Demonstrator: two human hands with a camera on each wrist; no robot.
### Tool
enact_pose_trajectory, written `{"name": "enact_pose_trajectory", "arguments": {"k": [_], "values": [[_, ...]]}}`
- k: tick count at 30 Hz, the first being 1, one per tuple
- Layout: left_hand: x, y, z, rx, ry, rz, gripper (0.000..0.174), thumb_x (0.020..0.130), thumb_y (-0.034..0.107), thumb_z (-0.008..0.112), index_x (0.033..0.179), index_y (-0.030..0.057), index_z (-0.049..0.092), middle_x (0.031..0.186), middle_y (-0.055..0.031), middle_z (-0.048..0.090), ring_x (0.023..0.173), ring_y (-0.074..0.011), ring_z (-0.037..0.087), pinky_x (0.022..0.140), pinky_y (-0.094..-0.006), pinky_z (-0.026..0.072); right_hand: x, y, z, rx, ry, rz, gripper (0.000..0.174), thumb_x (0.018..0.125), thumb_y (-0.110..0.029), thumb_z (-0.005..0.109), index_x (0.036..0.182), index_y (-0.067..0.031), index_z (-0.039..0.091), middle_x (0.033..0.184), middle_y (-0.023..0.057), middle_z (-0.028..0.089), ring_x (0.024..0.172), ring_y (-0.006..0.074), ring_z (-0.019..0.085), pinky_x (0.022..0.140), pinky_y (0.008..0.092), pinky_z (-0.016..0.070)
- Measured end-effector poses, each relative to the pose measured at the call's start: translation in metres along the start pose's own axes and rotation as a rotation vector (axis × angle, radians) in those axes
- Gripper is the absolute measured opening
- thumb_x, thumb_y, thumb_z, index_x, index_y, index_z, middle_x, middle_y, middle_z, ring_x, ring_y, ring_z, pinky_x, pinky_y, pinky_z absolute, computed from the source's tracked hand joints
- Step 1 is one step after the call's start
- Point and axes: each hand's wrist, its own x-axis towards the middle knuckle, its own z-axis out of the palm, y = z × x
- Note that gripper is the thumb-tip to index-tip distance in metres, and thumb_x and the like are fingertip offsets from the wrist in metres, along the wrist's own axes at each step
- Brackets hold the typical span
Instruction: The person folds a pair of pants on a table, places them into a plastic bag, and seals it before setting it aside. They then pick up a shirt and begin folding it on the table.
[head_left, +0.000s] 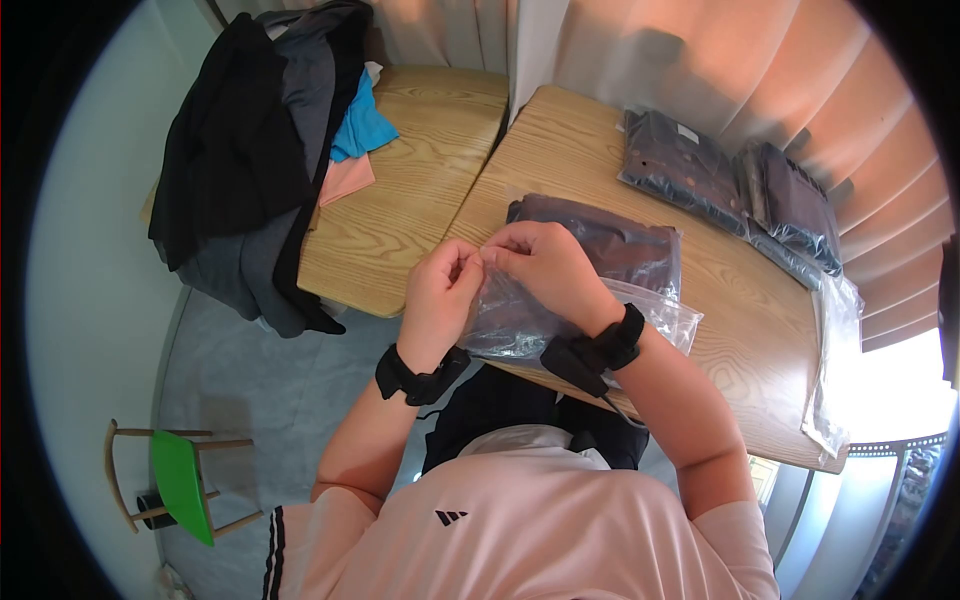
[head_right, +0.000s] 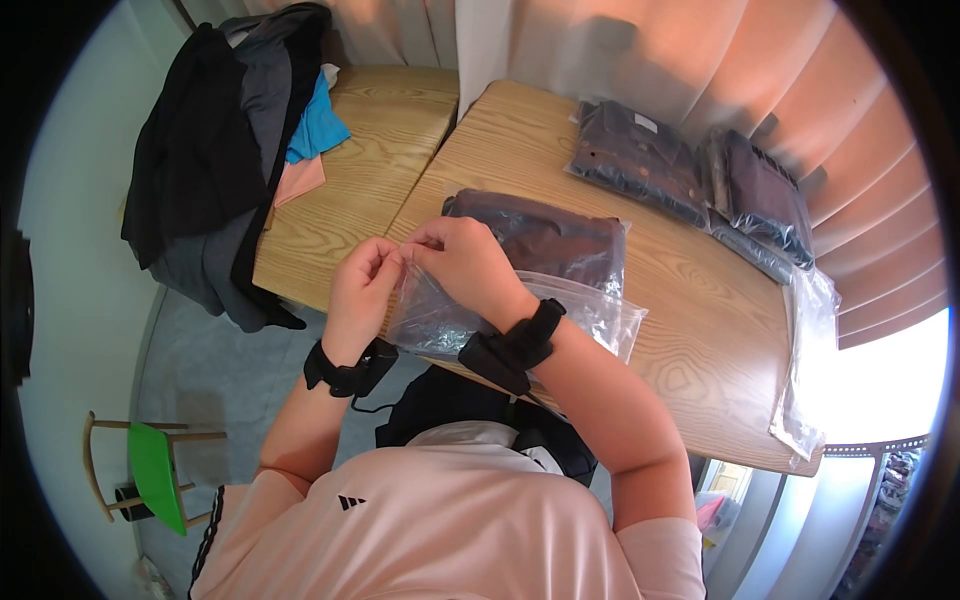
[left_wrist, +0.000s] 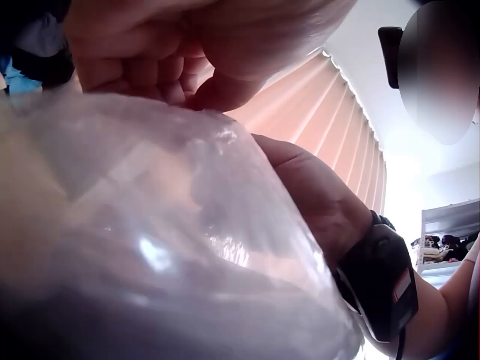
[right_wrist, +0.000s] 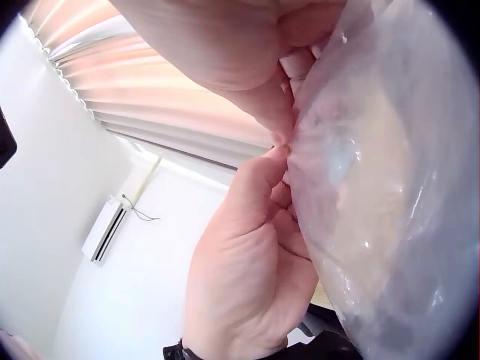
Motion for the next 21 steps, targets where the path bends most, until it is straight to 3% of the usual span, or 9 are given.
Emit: {"name": "enact_pose_trajectory", "arguments": {"k": [1, 8, 10, 17, 19, 21], "values": [[0.0, -0.001, 0.002, 0.03, 0.056, 0.047, 0.01, 0.087, 0.003, 0.052, 0.078, -0.0002, 0.054, 0.063, -0.0003, 0.055, 0.056, -0.0059, 0.05, 0.051, -0.0213, 0.0393, 0.0, -0.001, 0.0, -0.046, -0.001, 0.007, 0.018, 0.078, -0.014, 0.064, 0.086, 0.001, 0.067, 0.074, 0.0146, 0.064, 0.066, 0.023, 0.06, 0.063, 0.0309, 0.0473], [-0.001, -0.007, 0.008, -0.035, 0.083, 0.023, 0.01, 0.086, 0.003, 0.053, 0.076, 0.0009, 0.054, 0.061, 0.0003, 0.054, 0.055, -0.0056, 0.05, 0.05, -0.0211, 0.0387, -0.003, -0.007, -0.006, -0.092, 0.005, -0.006, 0.016, 0.076, -0.014, 0.064, 0.085, 0.0001, 0.067, 0.071, 0.0149, 0.062, 0.064, 0.0246, 0.059, 0.062, 0.0306, 0.0469], [-0.001, -0.011, 0.007, -0.042, 0.074, -0.012, 0.01, 0.088, 0.004, 0.053, 0.078, 0.0009, 0.053, 0.063, -0.0003, 0.055, 0.057, -0.0057, 0.05, 0.052, -0.0207, 0.0391, -0.005, -0.009, -0.01, -0.184, -0.038, 0.024, 0.015, 0.081, -0.011, 0.063, 0.086, 0.0035, 0.065, 0.072, 0.0069, 0.063, 0.066, 0.0097, 0.054, 0.064, 0.0253, 0.0451], [0.001, -0.009, 0.006, -0.263, 0.072, -0.101, 0.011, 0.091, 0.007, 0.051, 0.082, 0.0013, 0.052, 0.067, -0.0017, 0.055, 0.06, -0.0067, 0.051, 0.056, -0.0206, 0.0404, -0.027, 0.005, -0.051, -0.12, -0.058, 0.096, 0.016, 0.081, -0.011, 0.063, 0.087, 0.0035, 0.065, 0.073, 0.0045, 0.061, 0.069, 0.0103, 0.054, 0.067, 0.0253, 0.0447], [0.005, -0.011, 0.007, -0.255, 0.045, -0.058, 0.011, 0.091, 0.008, 0.051, 0.082, 0.0018, 0.052, 0.066, -0.0013, 0.054, 0.059, -0.0073, 0.05, 0.055, -0.021, 0.0405, -0.036, 0.008, -0.067, -0.167, -0.014, 0.072, 0.019, 0.079, -0.015, 0.064, 0.087, 0.0016, 0.066, 0.071, 0.0106, 0.062, 0.066, 0.0171, 0.057, 0.065, 0.0287, 0.0463], [0.005, -0.011, 0.006, -0.247, 0.033, -0.096, 0.011, 0.091, 0.008, 0.051, 0.082, 0.002, 0.053, 0.066, -0.0012, 0.054, 0.059, -0.0075, 0.05, 0.056, -0.0212, 0.0406, -0.045, 0.006, -0.08, -0.21, 0.0, 0.142, 0.018, 0.079, -0.015, 0.064, 0.087, 0.0013, 0.066, 0.072, 0.0117, 0.063, 0.069, 0.0176, 0.058, 0.067, 0.0289, 0.0466]]}}
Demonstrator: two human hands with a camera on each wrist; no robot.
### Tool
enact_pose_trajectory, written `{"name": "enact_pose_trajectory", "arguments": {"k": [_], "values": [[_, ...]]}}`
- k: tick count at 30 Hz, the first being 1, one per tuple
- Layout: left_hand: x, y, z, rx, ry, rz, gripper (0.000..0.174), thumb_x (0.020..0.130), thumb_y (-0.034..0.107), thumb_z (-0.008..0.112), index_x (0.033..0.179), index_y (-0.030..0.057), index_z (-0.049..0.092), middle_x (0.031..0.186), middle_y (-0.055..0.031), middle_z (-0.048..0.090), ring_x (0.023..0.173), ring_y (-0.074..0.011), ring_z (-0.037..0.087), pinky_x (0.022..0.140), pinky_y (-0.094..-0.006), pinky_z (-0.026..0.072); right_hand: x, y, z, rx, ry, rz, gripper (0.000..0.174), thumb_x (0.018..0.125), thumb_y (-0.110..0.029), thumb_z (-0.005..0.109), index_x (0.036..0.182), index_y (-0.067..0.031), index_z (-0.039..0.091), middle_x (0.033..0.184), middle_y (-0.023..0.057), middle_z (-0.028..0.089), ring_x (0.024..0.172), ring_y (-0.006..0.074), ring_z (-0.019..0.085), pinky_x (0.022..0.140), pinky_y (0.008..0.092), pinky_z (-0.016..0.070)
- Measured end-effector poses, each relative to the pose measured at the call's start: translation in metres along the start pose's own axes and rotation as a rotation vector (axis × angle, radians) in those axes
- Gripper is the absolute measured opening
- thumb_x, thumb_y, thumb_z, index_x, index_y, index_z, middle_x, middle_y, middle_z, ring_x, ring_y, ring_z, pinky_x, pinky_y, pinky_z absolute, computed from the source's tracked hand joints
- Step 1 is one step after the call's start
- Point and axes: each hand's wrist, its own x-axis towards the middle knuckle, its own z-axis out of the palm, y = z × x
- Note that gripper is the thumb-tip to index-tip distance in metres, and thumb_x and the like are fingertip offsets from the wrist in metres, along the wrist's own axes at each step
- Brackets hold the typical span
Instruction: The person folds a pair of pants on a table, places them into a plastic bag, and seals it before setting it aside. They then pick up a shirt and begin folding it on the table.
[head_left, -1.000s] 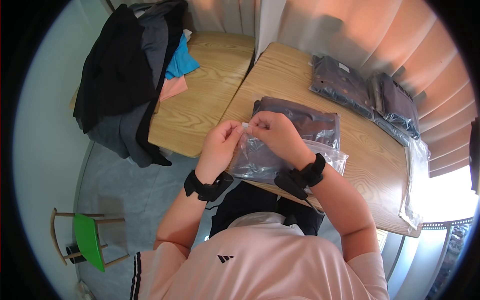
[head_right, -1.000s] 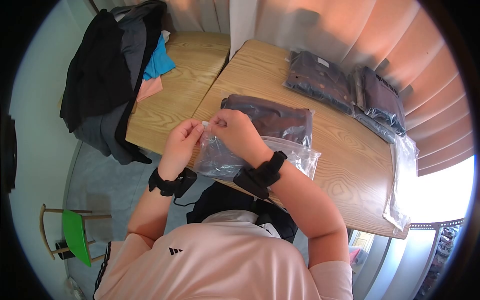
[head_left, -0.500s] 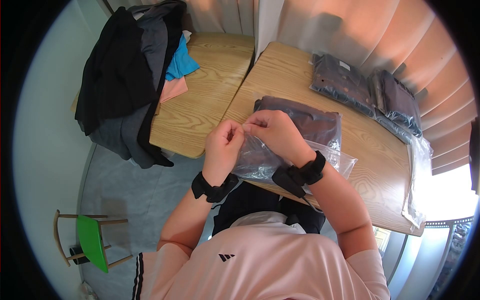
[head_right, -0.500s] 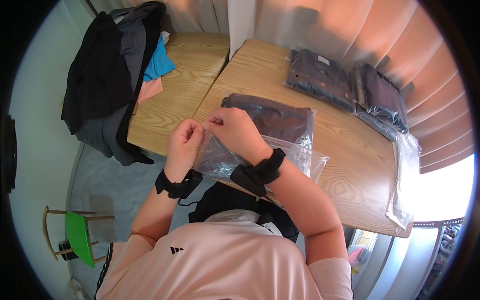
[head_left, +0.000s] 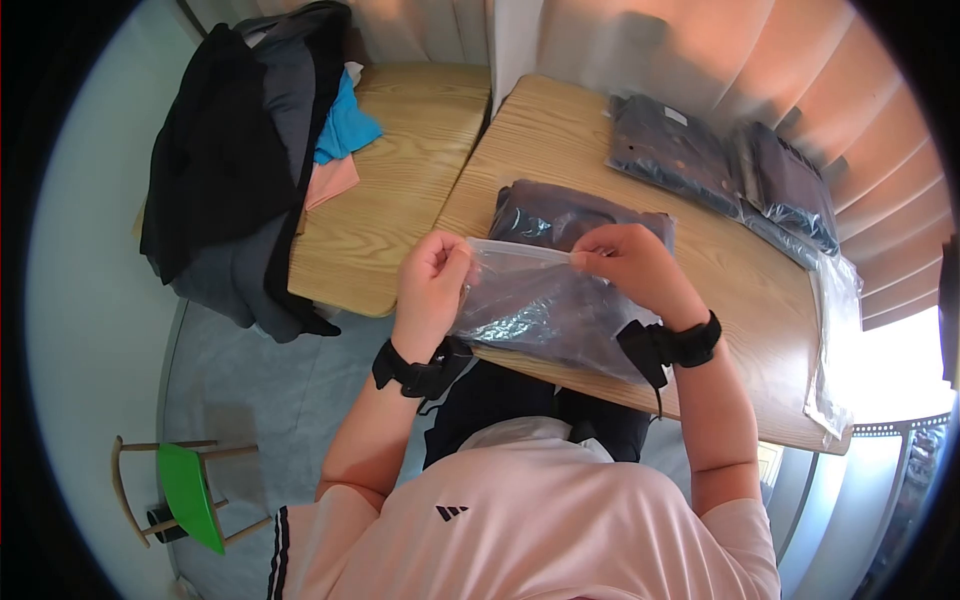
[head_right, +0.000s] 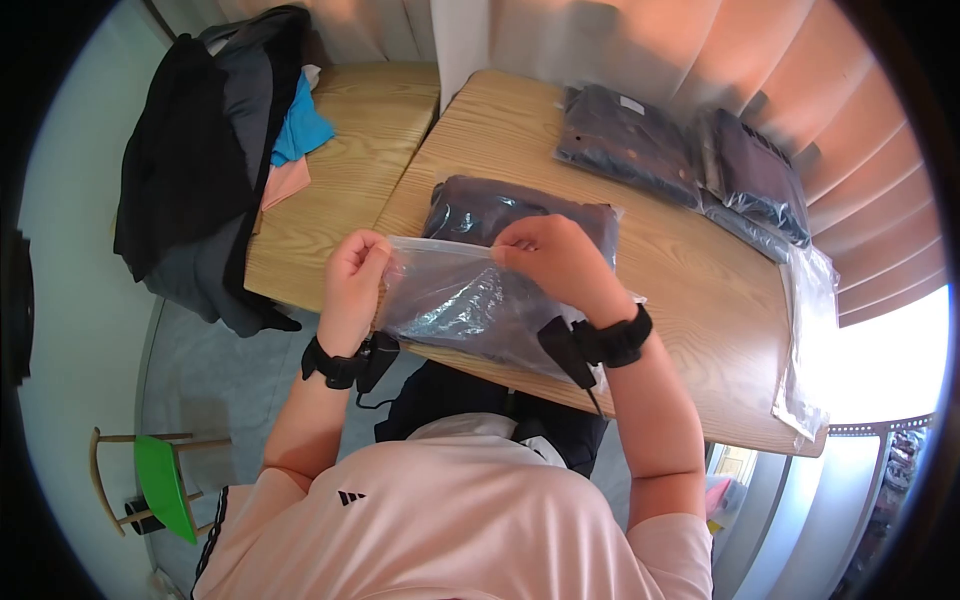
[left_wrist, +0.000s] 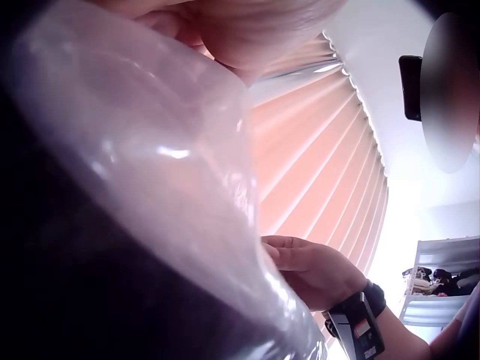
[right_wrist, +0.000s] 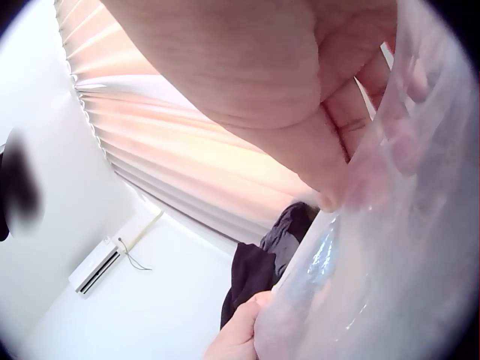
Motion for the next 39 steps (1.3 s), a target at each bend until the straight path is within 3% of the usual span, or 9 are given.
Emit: {"name": "enact_pose_trajectory", "arguments": {"k": [6, 12, 15, 18, 23, 30, 32, 36, 39], "values": [[0.007, -0.002, -0.004, -0.029, -0.051, -0.045, 0.011, 0.093, 0.011, 0.051, 0.089, 0.0016, 0.054, 0.073, -0.0016, 0.056, 0.065, -0.0078, 0.052, 0.061, -0.0221, 0.0421, -0.016, 0.005, -0.012, -0.052, 0.027, -0.011, 0.02, 0.081, -0.017, 0.064, 0.093, -0.0001, 0.065, 0.078, 0.0127, 0.064, 0.073, 0.0196, 0.059, 0.07, 0.0294, 0.0472], [-0.016, 0.001, -0.023, -0.039, -0.075, -0.171, 0.024, 0.092, 0.016, 0.055, 0.11, 0.0003, 0.056, 0.095, -0.003, 0.061, 0.085, -0.0091, 0.056, 0.077, -0.0237, 0.044, -0.07, 0.021, -0.029, -0.319, 0.356, -0.02, 0.032, 0.084, -0.017, 0.063, 0.113, -0.0036, 0.055, 0.092, 0.0128, 0.064, 0.086, 0.0207, 0.061, 0.077, 0.029, 0.0467], [-0.036, -0.002, -0.031, 0.075, -0.334, -0.087, 0.028, 0.089, 0.018, 0.06, 0.109, 0.0, 0.056, 0.095, -0.002, 0.06, 0.086, -0.0105, 0.055, 0.08, -0.024, 0.0427, -0.109, 0.062, -0.017, 0.15, 0.653, 0.123, 0.04, 0.087, -0.017, 0.061, 0.121, -0.0017, 0.047, 0.107, 0.0115, 0.059, 0.099, 0.0187, 0.056, 0.087, 0.0304, 0.0437], [-0.042, -0.016, -0.03, 0.205, -0.335, 0.044, 0.023, 0.089, 0.017, 0.06, 0.105, 0.0001, 0.058, 0.092, -0.002, 0.06, 0.084, -0.0101, 0.054, 0.078, -0.0243, 0.043, -0.14, 0.09, 0.023, 0.566, 0.92, 0.156, 0.041, 0.088, -0.014, 0.06, 0.122, 0.0021, 0.043, 0.118, 0.01, 0.049, 0.106, 0.0166, 0.049, 0.093, 0.0287, 0.04], [-0.044, -0.019, -0.022, 0.201, -0.245, 0.044, 0.018, 0.093, 0.019, 0.054, 0.096, 0.0009, 0.057, 0.089, -0.0042, 0.061, 0.082, -0.0104, 0.054, 0.076, -0.0242, 0.0433, -0.161, 0.091, 0.041, 0.933, 0.661, 0.21, 0.03, 0.089, -0.011, 0.059, 0.115, -0.0003, 0.048, 0.106, 0.0063, 0.056, 0.098, 0.0122, 0.052, 0.088, 0.0251, 0.0407], [-0.049, -0.019, -0.017, 0.191, -0.202, 0.105, 0.024, 0.096, 0.025, 0.049, 0.094, 0.001, 0.053, 0.089, -0.008, 0.066, 0.08, -0.0121, 0.058, 0.076, -0.0261, 0.0456, -0.151, 0.077, 0.032, 1.061, 0.693, 0.232, 0.019, 0.089, -0.009, 0.058, 0.106, -0.0019, 0.052, 0.096, 0.003, 0.059, 0.09, 0.0103, 0.053, 0.082, 0.0248, 0.0416], [-0.048, -0.019, -0.02, 0.173, -0.229, 0.075, 0.026, 0.096, 0.026, 0.048, 0.093, 0.0009, 0.053, 0.089, -0.0084, 0.066, 0.08, -0.0123, 0.058, 0.077, -0.0265, 0.0457, -0.157, 0.088, 0.028, 1.266, 0.533, 0.279, 0.014, 0.09, -0.009, 0.056, 0.103, -0.0027, 0.053, 0.095, 0.0038, 0.061, 0.086, 0.0105, 0.054, 0.08, 0.0256, 0.0424], [-0.041, -0.027, -0.034, 0.153, -0.421, 0.034, 0.03, 0.097, 0.028, 0.045, 0.088, 0.0005, 0.055, 0.092, -0.0099, 0.066, 0.081, -0.0123, 0.058, 0.076, -0.0267, 0.0455, -0.167, 0.096, 0.033, 1.211, 0.479, 0.216, 0.008, 0.092, -0.01, 0.053, 0.097, -0.0038, 0.053, 0.091, 0.0036, 0.062, 0.084, 0.0106, 0.054, 0.079, 0.0264, 0.0423], [-0.046, -0.017, -0.028, 0.156, -0.39, 0.018, 0.031, 0.098, 0.027, 0.043, 0.086, 0.0006, 0.055, 0.092, -0.0106, 0.066, 0.08, -0.0128, 0.059, 0.072, -0.0263, 0.0457, -0.166, 0.074, 0.038, 0.729, 0.669, 0.108, 0.008, 0.094, -0.011, 0.049, 0.09, -0.0045, 0.051, 0.081, 0.0038, 0.062, 0.075, 0.0119, 0.057, 0.076, 0.0262, 0.0445]]}}
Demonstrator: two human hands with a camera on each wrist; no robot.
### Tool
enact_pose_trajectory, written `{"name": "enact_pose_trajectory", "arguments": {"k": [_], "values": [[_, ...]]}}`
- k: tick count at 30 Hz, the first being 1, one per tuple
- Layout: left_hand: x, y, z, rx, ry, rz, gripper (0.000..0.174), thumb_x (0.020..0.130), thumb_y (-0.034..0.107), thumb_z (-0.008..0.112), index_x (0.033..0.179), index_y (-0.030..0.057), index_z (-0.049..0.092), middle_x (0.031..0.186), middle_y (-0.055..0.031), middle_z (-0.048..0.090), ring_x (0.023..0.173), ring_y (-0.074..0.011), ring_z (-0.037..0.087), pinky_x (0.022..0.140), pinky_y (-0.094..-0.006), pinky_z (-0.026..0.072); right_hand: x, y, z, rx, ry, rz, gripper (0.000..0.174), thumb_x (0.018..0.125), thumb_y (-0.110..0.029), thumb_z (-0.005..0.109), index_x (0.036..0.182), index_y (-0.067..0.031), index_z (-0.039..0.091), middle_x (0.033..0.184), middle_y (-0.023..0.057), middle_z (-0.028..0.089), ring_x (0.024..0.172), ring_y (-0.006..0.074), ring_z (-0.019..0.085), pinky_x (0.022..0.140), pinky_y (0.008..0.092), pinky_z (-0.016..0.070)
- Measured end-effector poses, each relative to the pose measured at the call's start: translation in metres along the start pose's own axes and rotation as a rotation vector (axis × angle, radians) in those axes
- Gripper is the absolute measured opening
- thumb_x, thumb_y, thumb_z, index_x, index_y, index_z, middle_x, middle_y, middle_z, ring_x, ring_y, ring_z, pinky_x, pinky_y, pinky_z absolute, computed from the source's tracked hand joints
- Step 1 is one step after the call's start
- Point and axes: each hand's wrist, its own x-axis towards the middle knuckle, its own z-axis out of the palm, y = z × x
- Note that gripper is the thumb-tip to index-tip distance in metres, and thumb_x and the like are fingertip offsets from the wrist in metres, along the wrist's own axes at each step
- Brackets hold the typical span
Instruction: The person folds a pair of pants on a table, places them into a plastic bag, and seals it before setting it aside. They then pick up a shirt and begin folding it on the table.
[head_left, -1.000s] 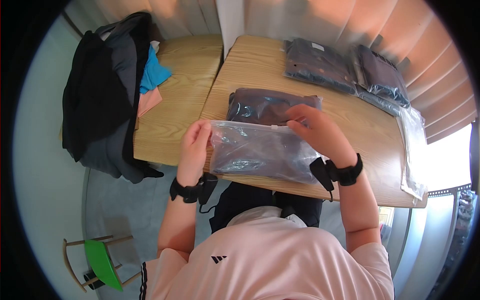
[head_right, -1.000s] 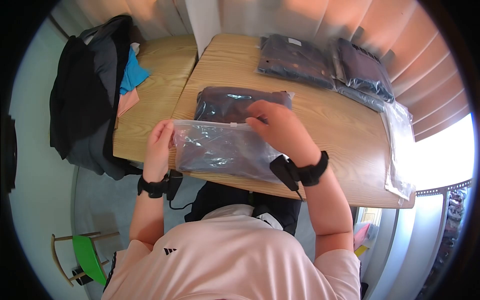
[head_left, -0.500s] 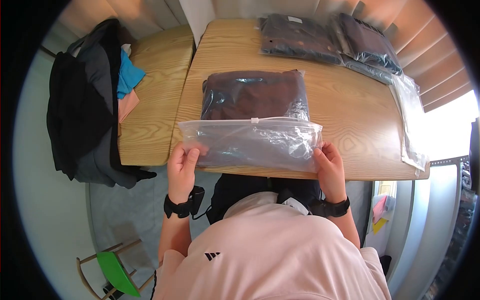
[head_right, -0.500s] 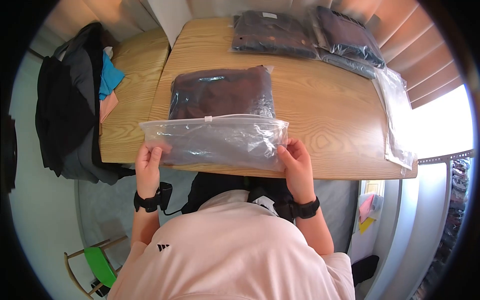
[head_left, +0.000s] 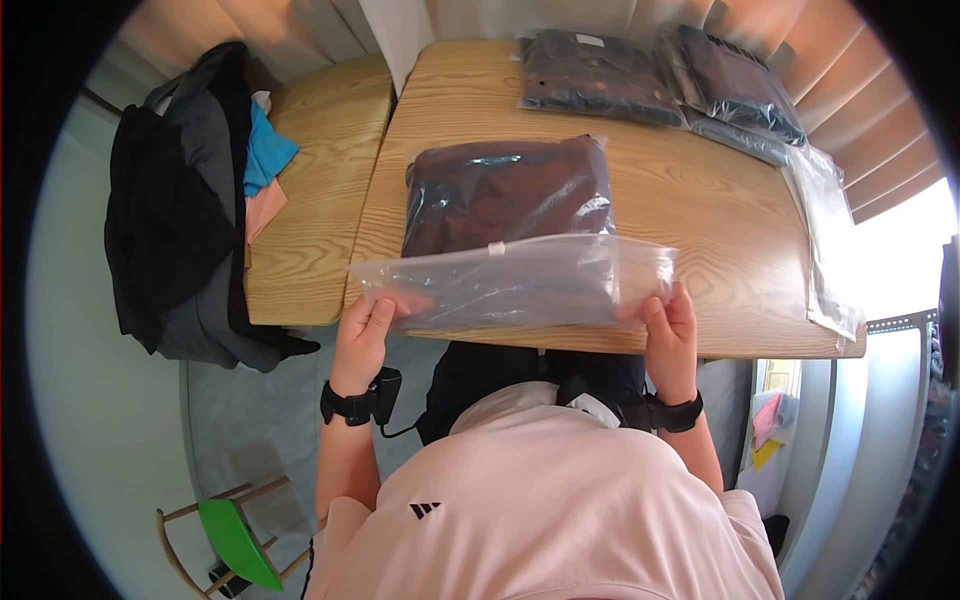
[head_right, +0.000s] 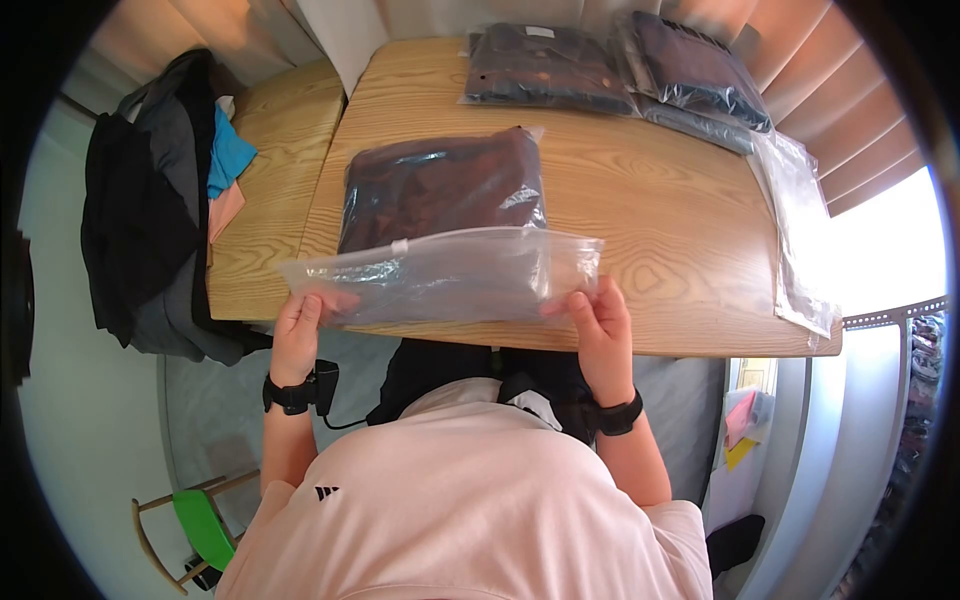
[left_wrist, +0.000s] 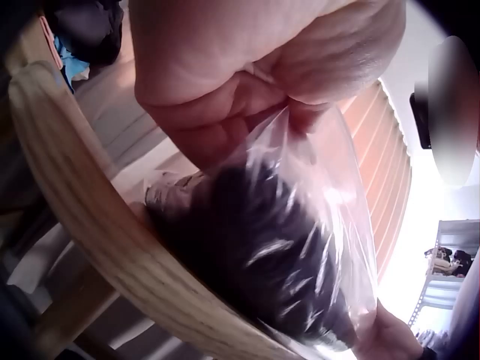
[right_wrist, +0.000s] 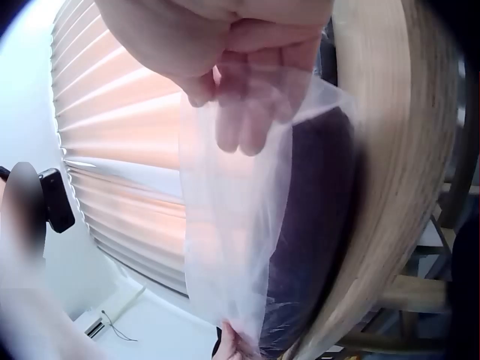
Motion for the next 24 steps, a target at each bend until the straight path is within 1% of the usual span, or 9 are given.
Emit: {"name": "enact_pose_trajectory", "arguments": {"k": [2, 3, 5, 8, 12, 17, 21, 23, 24], "values": [[-0.001, 0.004, 0.004, -0.025, -0.014, -0.039, 0.031, 0.098, 0.026, 0.042, 0.085, 0.0013, 0.055, 0.087, -0.0092, 0.066, 0.075, -0.0129, 0.059, 0.069, -0.0255, 0.0456, -0.003, -0.005, 0.008, -0.055, 0.156, -0.211, 0.014, 0.096, -0.013, 0.046, 0.084, -0.0052, 0.047, 0.067, 0.0026, 0.059, 0.061, 0.0113, 0.055, 0.064, 0.0238, 0.0466], [-0.002, 0.004, 0.006, -0.052, -0.027, -0.073, 0.032, 0.099, 0.026, 0.04, 0.084, 0.0021, 0.055, 0.081, -0.0079, 0.065, 0.071, -0.0131, 0.06, 0.065, -0.0248, 0.0455, -0.003, -0.006, 0.008, -0.054, 0.155, -0.207, 0.014, 0.096, -0.013, 0.046, 0.084, -0.0052, 0.047, 0.067, 0.0026, 0.059, 0.061, 0.0113, 0.055, 0.064, 0.0238, 0.0466], [-0.003, 0.002, 0.013, -0.089, 0.035, -0.109, 0.031, 0.099, 0.027, 0.04, 0.083, 0.0035, 0.053, 0.076, -0.0063, 0.062, 0.065, -0.0132, 0.057, 0.06, -0.025, 0.0448, 0.0, -0.006, 0.008, -0.059, 0.207, -0.279, 0.016, 0.097, -0.013, 0.045, 0.084, -0.0047, 0.047, 0.059, 0.0014, 0.053, 0.049, 0.0084, 0.05, 0.049, 0.0209, 0.0436], [-0.005, -0.006, 0.027, -0.164, 0.137, -0.212, 0.03, 0.099, 0.028, 0.04, 0.082, 0.0054, 0.052, 0.067, -0.0031, 0.057, 0.056, -0.0116, 0.054, 0.054, -0.023, 0.0423, 0.009, 0.0, 0.011, -0.108, 0.275, -0.166, 0.017, 0.097, -0.014, 0.046, 0.083, -0.0046, 0.048, 0.055, -0.0008, 0.047, 0.045, 0.0048, 0.044, 0.043, 0.0187, 0.0389], [-0.006, -0.008, 0.031, -0.126, 0.227, -0.269, 0.028, 0.099, 0.026, 0.041, 0.083, 0.0059, 0.051, 0.063, -0.0011, 0.054, 0.053, -0.0086, 0.052, 0.049, -0.0207, 0.0382, 0.023, 0.0, 0.009, -0.185, 0.311, -0.011, 0.02, 0.097, -0.018, 0.046, 0.082, -0.0045, 0.051, 0.055, -0.0023, 0.045, 0.042, 0.0036, 0.04, 0.041, 0.0179, 0.0352], [-0.006, -0.01, 0.032, -0.174, 0.266, -0.274, 0.025, 0.098, 0.023, 0.04, 0.084, 0.0063, 0.052, 0.063, -0.0014, 0.054, 0.052, -0.0082, 0.051, 0.047, -0.0199, 0.0364, 0.033, 0.004, -0.012, -0.086, 0.152, 0.14, 0.024, 0.097, -0.024, 0.046, 0.089, -0.0032, 0.057, 0.056, -0.004, 0.044, 0.045, 0.0029, 0.039, 0.041, 0.018, 0.0303], [-0.007, -0.003, 0.032, -0.071, 0.242, -0.219, 0.024, 0.098, 0.026, 0.041, 0.088, 0.0065, 0.052, 0.064, -0.0025, 0.054, 0.052, -0.0095, 0.051, 0.048, -0.0213, 0.0413, 0.036, -0.007, -0.008, -0.048, 0.142, 0.151, 0.021, 0.096, -0.021, 0.049, 0.091, -0.0029, 0.058, 0.06, -0.0041, 0.047, 0.05, 0.0028, 0.041, 0.045, 0.0176, 0.0313], [-0.006, -0.005, 0.031, -0.068, 0.213, -0.191, 0.026, 0.098, 0.028, 0.042, 0.087, 0.0066, 0.052, 0.063, -0.0027, 0.054, 0.052, -0.0097, 0.051, 0.047, -0.0217, 0.0415, 0.042, -0.013, 0.0, -0.065, 0.12, -0.033, 0.017, 0.095, -0.019, 0.052, 0.092, -0.0029, 0.059, 0.062, -0.0042, 0.049, 0.053, 0.0029, 0.042, 0.046, 0.0175, 0.031], [-0.006, -0.006, 0.03, -0.059, 0.19, -0.165, 0.027, 0.098, 0.029, 0.042, 0.086, 0.0066, 0.052, 0.062, -0.0029, 0.054, 0.051, -0.0099, 0.051, 0.046, -0.0221, 0.0417, 0.047, -0.012, -0.001, -0.069, 0.117, -0.038, 0.017, 0.095, -0.019, 0.052, 0.092, -0.0029, 0.059, 0.062, -0.0042, 0.049, 0.053, 0.0029, 0.042, 0.046, 0.0175, 0.031]]}}
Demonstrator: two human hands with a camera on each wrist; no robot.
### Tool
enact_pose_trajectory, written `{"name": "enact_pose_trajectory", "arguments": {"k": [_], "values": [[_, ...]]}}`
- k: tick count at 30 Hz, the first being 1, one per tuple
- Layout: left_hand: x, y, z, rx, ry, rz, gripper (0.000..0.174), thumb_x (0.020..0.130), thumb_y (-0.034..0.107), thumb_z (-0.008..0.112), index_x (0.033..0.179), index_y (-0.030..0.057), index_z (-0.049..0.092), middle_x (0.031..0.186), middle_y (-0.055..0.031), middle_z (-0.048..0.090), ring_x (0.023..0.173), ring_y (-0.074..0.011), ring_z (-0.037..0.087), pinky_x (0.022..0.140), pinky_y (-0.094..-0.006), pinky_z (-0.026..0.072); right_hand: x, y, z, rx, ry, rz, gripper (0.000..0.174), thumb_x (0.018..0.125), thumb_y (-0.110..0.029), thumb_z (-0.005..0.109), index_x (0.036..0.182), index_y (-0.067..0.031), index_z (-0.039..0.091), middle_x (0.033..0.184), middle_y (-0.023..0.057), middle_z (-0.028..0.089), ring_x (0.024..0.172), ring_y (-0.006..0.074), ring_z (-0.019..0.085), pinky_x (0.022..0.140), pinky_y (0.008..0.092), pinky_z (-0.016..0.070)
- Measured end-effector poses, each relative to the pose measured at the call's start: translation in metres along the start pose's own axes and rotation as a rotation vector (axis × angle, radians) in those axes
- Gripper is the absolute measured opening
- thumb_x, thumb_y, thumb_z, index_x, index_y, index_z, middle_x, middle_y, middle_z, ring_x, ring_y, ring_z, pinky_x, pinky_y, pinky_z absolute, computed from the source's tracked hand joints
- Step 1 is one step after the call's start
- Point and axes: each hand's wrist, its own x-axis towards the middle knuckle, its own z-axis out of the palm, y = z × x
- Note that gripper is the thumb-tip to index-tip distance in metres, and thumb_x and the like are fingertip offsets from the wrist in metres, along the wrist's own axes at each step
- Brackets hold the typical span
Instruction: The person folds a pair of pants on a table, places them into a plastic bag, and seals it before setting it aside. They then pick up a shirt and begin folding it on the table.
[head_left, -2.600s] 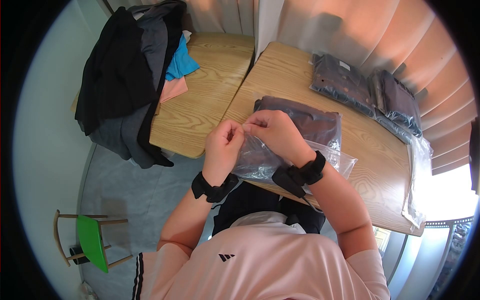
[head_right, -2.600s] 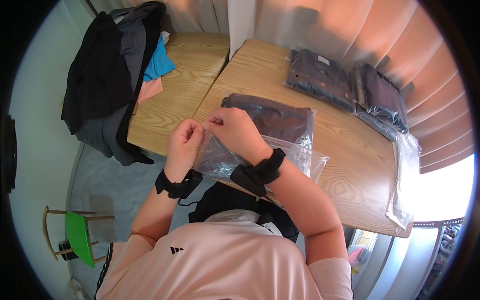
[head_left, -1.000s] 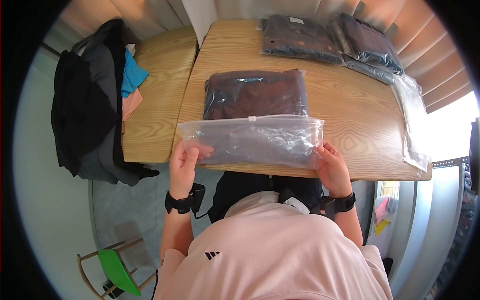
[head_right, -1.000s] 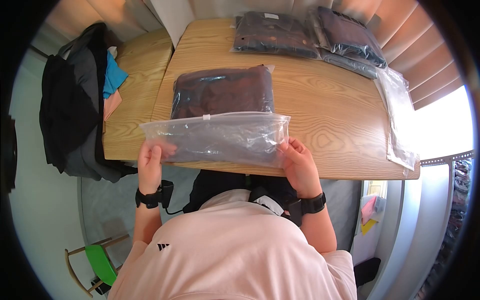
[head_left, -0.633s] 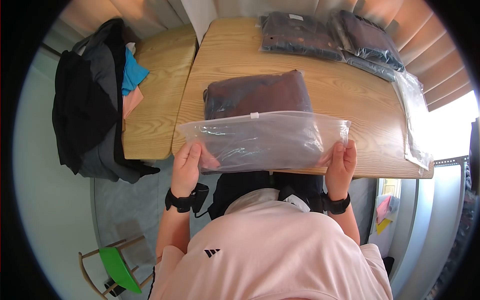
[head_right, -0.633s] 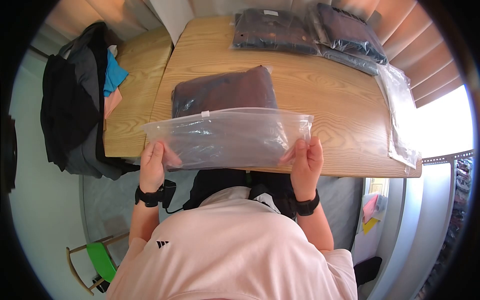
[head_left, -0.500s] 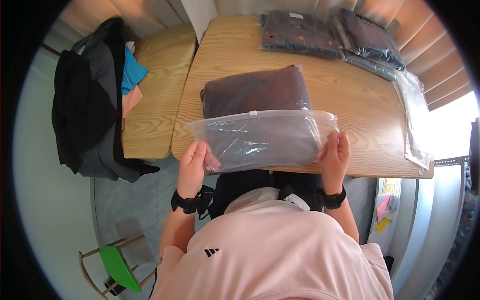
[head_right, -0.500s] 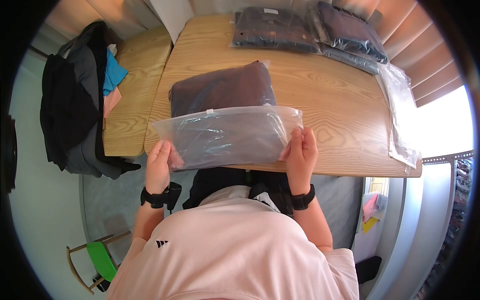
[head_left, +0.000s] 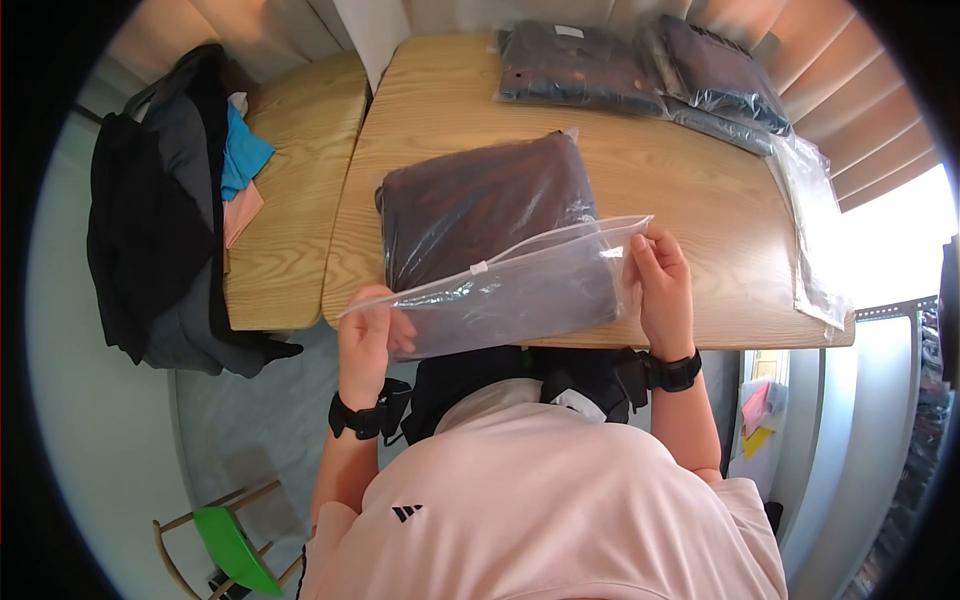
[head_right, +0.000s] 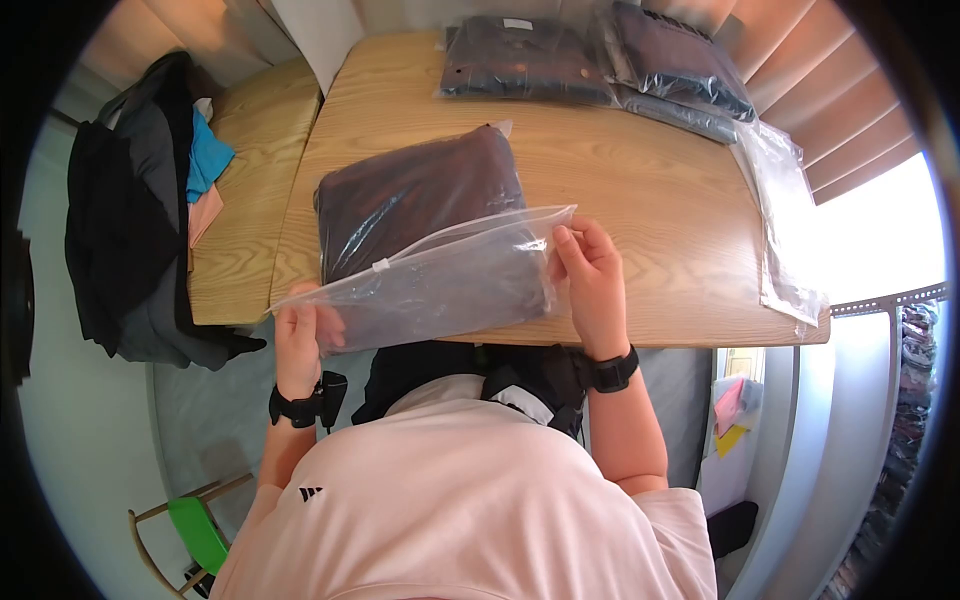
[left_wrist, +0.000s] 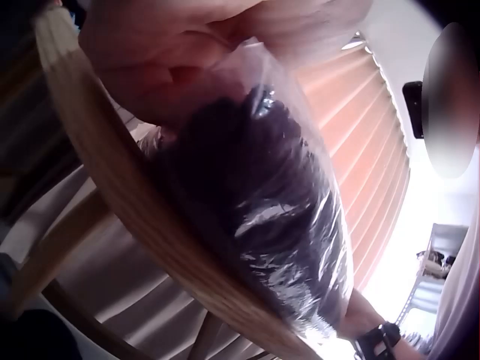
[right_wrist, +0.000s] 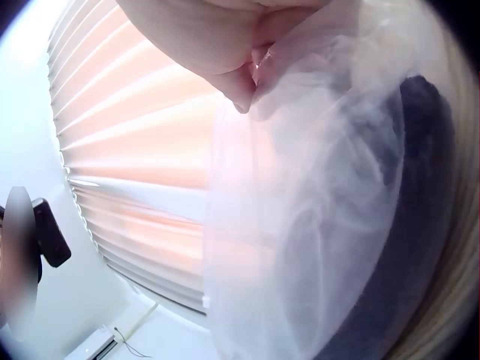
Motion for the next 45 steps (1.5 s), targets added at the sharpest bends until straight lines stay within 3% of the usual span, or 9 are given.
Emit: {"name": "enact_pose_trajectory", "arguments": {"k": [9, 12, 15, 19, 22, 24, 25, 27, 45], "values": [[0.004, -0.006, 0.003, -0.289, 0.098, -0.208, 0.035, 0.098, 0.031, 0.041, 0.074, 0.0078, 0.051, 0.057, -0.0005, 0.05, 0.047, -0.0099, 0.049, 0.043, -0.0228, 0.0393, 0.016, -0.001, 0.007, -0.069, 0.033, 0.162, 0.011, 0.092, -0.012, 0.053, 0.093, -0.0032, 0.06, 0.068, -0.0008, 0.053, 0.059, 0.0056, 0.046, 0.057, 0.0213, 0.0385], [0.004, -0.006, 0.002, -0.291, 0.077, -0.22, 0.036, 0.098, 0.031, 0.04, 0.074, 0.0076, 0.052, 0.056, -0.0008, 0.05, 0.047, -0.0102, 0.05, 0.043, -0.0231, 0.0394, -0.01, -0.01, 0.015, -0.572, 0.405, -0.44, 0.013, 0.087, -0.006, 0.056, 0.098, -0.0036, 0.061, 0.086, 0.0075, 0.06, 0.078, 0.0154, 0.055, 0.07, 0.0311, 0.0445], [0.005, -0.007, 0.001, -0.263, 0.075, -0.233, 0.037, 0.099, 0.031, 0.04, 0.072, 0.0077, 0.051, 0.056, -0.0015, 0.051, 0.047, -0.0105, 0.051, 0.043, -0.0232, 0.0396, -0.037, -0.016, 0.042, -0.881, -0.207, -0.791, 0.032, 0.076, -0.001, 0.06, 0.107, -0.0062, 0.062, 0.11, 0.0123, 0.06, 0.104, 0.0297, 0.055, 0.087, 0.0414, 0.0409], [0.001, -0.003, 0.001, -0.226, 0.077, -0.181, 0.035, 0.099, 0.031, 0.038, 0.079, 0.0064, 0.053, 0.057, -0.0032, 0.054, 0.044, -0.0109, 0.049, 0.041, -0.0231, 0.0386, -0.029, -0.006, 0.075, -1.13, -0.323, -0.764, 0.039, 0.082, -0.011, 0.06, 0.12, -0.0139, 0.056, 0.131, 0.0112, 0.048, 0.124, 0.0281, 0.043, 0.101, 0.0444, 0.0321], [-0.012, 0.016, 0.0, -0.046, 0.191, -0.085, 0.029, 0.099, 0.026, 0.038, 0.096, 0.0031, 0.055, 0.078, -0.0117, 0.061, 0.069, -0.0155, 0.06, 0.063, -0.0289, 0.0489, -0.021, -0.003, 0.08, -1.132, -0.343, -0.782, 0.038, 0.084, -0.016, 0.059, 0.121, -0.0159, 0.055, 0.132, 0.0109, 0.047, 0.124, 0.0277, 0.042, 0.101, 0.0443, 0.0308], [-0.02, 0.038, 0.02, 0.747, 0.562, 0.729, 0.034, 0.095, 0.021, 0.043, 0.121, -0.0009, 0.046, 0.119, -0.0208, 0.053, 0.112, -0.0263, 0.052, 0.096, -0.043, 0.0385, -0.019, -0.003, 0.083, -1.131, -0.343, -0.783, 0.038, 0.084, -0.016, 0.059, 0.122, -0.0157, 0.055, 0.132, 0.0109, 0.047, 0.124, 0.0275, 0.043, 0.101, 0.0447, 0.0309], [-0.022, 0.052, 0.022, 0.748, 0.564, 0.72, 0.034, 0.095, 0.021, 0.043, 0.121, -0.0009, 0.046, 0.119, -0.0208, 0.053, 0.112, -0.0263, 0.052, 0.096, -0.043, 0.0385, -0.019, -0.003, 0.084, -1.14, -0.347, -0.775, 0.038, 0.084, -0.016, 0.059, 0.122, -0.0154, 0.054, 0.132, 0.0109, 0.048, 0.124, 0.0274, 0.043, 0.102, 0.045, 0.0309], [-0.02, 0.072, 0.029, 1.126, -0.331, 0.658, 0.056, 0.09, 0.022, 0.051, 0.135, -0.0039, 0.031, 0.144, -0.0212, 0.028, 0.136, -0.0323, 0.022, 0.109, -0.0508, 0.0147, -0.018, -0.002, 0.088, -1.139, -0.362, -0.771, 0.038, 0.084, -0.016, 0.059, 0.122, -0.0156, 0.054, 0.132, 0.0103, 0.048, 0.124, 0.0271, 0.043, 0.102, 0.0454, 0.0307], [0.024, 0.023, 0.059, 1.333, -0.221, 0.321, 0.084, 0.082, 0.053, 0.053, 0.139, -0.0025, 0.028, 0.146, -0.0224, 0.024, 0.136, -0.0376, 0.022, 0.103, -0.0595, 0.0185, 0.012, -0.008, 0.089, -1.235, -0.615, -0.653, 0.044, 0.087, -0.035, 0.054, 0.128, -0.02, 0.051, 0.137, 0.0032, 0.043, 0.13, 0.0276, 0.034, 0.103, 0.0553, 0.0247]]}}
